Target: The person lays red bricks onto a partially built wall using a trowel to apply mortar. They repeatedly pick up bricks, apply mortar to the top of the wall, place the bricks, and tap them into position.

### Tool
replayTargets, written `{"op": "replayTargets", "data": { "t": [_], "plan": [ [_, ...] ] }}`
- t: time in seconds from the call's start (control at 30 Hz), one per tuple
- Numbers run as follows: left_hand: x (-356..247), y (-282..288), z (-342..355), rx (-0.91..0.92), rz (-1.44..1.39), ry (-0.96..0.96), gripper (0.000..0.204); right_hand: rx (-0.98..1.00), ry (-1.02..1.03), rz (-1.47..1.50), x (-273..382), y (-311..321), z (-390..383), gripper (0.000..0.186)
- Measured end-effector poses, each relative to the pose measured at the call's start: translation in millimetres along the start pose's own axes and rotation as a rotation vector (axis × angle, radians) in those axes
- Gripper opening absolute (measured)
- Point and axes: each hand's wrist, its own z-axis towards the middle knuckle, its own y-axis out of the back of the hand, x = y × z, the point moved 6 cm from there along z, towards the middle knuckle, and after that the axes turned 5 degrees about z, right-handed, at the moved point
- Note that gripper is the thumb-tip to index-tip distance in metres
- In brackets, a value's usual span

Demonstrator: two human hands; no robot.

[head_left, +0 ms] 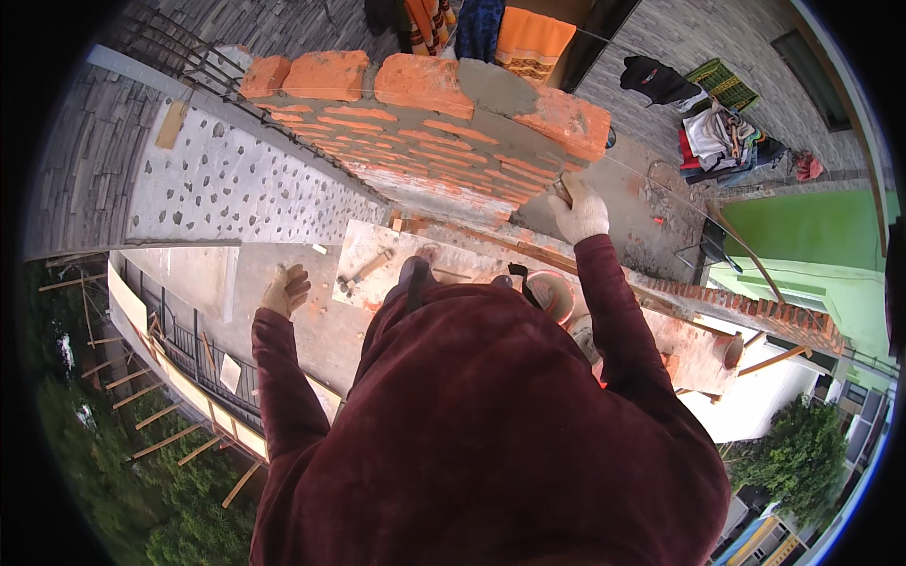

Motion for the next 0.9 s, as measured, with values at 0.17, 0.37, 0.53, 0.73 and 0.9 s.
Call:
{"op": "replayTargets", "data": {
  "t": [0.17, 0.37, 0.53, 0.73, 0.9],
  "plan": [
    [51.5, 5.1, -14.0, -0.055, 0.005, 0.149, 0.088, -0.104, -0.048, 0.003, -29.8, 1.2, -36.0, 0.046],
    [79.3, 25.5, -28.9, -0.078, 0.004, 0.186, 0.09, -0.103, -0.08, -0.025, -59.7, 14.9, -86.0, 0.043],
    [37.8, 20.4, -9.4, -0.045, 0.145, 0.193, 0.088, 0.012, -0.089, -0.113, -17.1, -21.6, -41.0, 0.03],
    [-21.3, -14.3, -2.8, 0.013, 0.255, 0.054, 0.081, -0.061, -0.199, -0.058, -67.5, 18.7, -46.9, 0.047],
    [11.5, -33.7, -0.9, 0.099, 0.396, 0.181, 0.079, -0.133, -0.211, -0.124, -110.3, 69.2, -93.5, 0.043]
  ]
}}
